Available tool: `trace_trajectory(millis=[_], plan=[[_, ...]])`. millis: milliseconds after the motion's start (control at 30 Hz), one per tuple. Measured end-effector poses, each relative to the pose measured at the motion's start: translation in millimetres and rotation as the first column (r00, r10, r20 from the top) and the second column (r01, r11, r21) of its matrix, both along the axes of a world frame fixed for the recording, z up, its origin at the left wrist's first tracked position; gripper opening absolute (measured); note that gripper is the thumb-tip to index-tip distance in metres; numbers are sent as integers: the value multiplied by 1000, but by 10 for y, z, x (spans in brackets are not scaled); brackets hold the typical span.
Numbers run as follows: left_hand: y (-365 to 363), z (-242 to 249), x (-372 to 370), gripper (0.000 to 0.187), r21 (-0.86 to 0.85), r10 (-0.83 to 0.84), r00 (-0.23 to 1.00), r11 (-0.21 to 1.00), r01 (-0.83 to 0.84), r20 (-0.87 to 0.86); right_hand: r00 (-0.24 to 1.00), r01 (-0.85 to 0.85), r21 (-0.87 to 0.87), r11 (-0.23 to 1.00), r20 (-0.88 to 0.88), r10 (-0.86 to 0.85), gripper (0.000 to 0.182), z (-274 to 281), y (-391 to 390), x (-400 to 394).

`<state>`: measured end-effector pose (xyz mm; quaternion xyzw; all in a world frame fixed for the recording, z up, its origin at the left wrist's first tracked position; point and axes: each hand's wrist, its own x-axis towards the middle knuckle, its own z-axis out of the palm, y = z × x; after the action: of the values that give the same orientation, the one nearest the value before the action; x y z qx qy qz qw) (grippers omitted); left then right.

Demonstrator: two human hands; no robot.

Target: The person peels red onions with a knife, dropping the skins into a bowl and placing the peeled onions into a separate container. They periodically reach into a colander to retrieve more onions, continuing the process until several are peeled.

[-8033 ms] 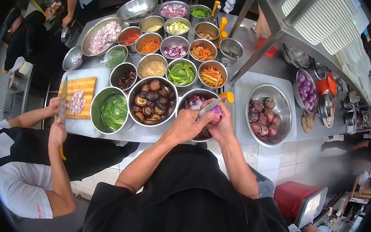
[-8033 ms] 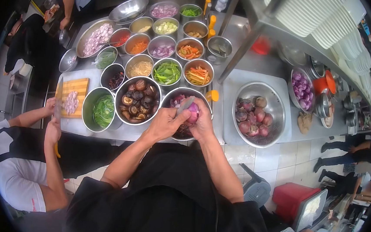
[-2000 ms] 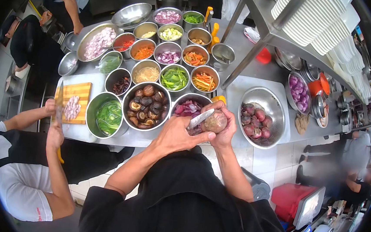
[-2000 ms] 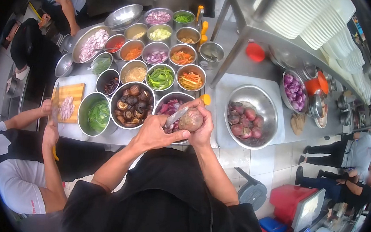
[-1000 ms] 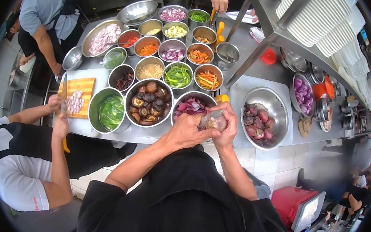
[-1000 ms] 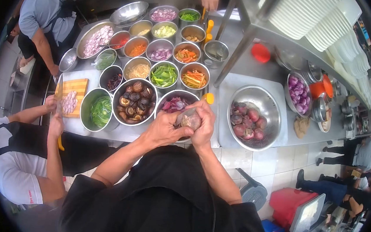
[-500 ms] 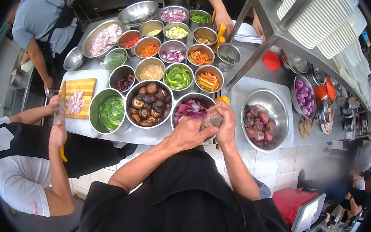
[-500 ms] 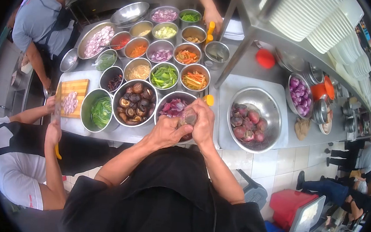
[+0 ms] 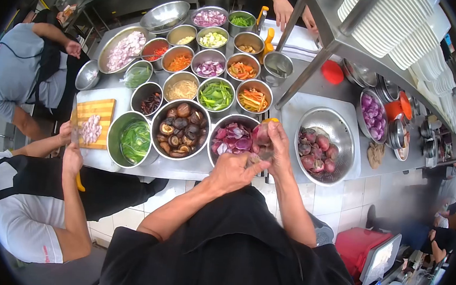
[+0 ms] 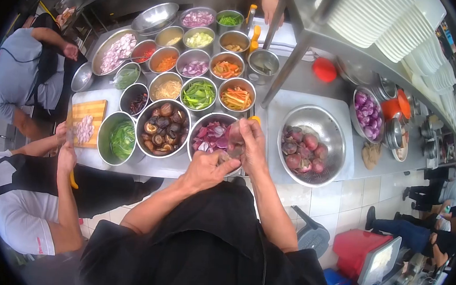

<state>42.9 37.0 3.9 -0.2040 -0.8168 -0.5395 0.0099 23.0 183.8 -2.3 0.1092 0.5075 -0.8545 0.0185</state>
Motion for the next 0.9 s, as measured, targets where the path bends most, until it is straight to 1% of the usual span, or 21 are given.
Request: trace_trajectory(millis=[33, 67, 100, 133, 200, 233, 267, 300, 333, 367, 400, 467, 600, 667, 700, 767, 800, 867, 900], plan=[[-7, 31, 21, 42, -50, -58, 998, 997, 59, 12, 999, 41, -37, 998, 17, -40, 40, -1, 4, -25], [-9, 47, 40, 41, -99, -116, 993, 988, 119, 28, 999, 42, -37, 998, 18, -41, 40, 21, 14, -39], [-5, 34, 45, 41, -54, -112, 993, 992, 113, 22, 997, 51, -105, 993, 67, -44, 40, 60, 30, -52], [-7, 41, 34, 41, -54, -114, 993, 992, 115, 21, 992, 63, -172, 983, 115, -44, 41, 81, 46, -69], [-43, 116, -8, 41, 25, -14, 1000, 1000, 13, 19, 990, 71, -192, 979, 136, -45, 42, 100, 63, -89], [-97, 175, -46, 49, -107, 19, 991, 994, -5, 133, 976, 105, -184, 977, 207, -66, 42, 137, 68, -90], [-139, 160, -89, 49, -108, 17, 991, 994, -3, 133, 957, 138, -174, 975, 277, -86, 42, 157, 76, -89], [-177, 132, -130, 58, -255, 54, 992, 967, -23, 114, 957, 140, -175, 975, 277, -87, 42, 122, 110, -86], [-209, 135, -166, 67, -396, 89, 992, 917, -46, 90, 978, 67, -248, 967, 206, -15, 40, 59, 165, -84], [-242, 169, -186, 69, -467, 100, 986, 884, -25, 136, 990, -11, -314, 949, 129, 54, 38, 23, 194, -81], [-259, 150, -209, 69, -468, 100, 985, 883, -25, 137, 990, -11, -315, 949, 129, 54, 38, 20, 196, -74], [-276, 62, -249, 66, -408, 167, 958, 911, -59, 234, 993, -3, -402, 916, 110, 52, 41, 14, 197, -61], [-279, -45, -314, 62, -410, 178, 960, 909, -77, 215, 986, -52, -391, 919, 125, 109, 42, 46, 176, -86], [-286, -29, -326, 62, -496, 139, 978, 867, -43, 158, 964, 85, -317, 945, 265, 2, 42, 131, 96, -81], [-283, 1, -333, 62, -496, 139, 977, 867, -42, 159, 964, 86, -317, 945, 266, 1, 42, 129, 101, -74], [-279, 98, -342, 68, -462, 124, 963, 887, 1, 241, 972, 37, -347, 937, 231, 48, 41, 124, 120, -56], [-270, 138, -338, 68, -462, 124, 962, 887, 2, 242, 971, 38, -347, 937, 232, 47, 41, 94, 137, -54], [-241, 192, -327, 75, -273, 43, 970, 962, 25, 241, 983, -131, -478, 869, 50, 176, 38, -3, 173, -59], [-226, 184, -324, 75, -273, 44, 969, 962, 24, 242, 983, -131, -478, 869, 52, 177, 38, -22, 186, -56]])
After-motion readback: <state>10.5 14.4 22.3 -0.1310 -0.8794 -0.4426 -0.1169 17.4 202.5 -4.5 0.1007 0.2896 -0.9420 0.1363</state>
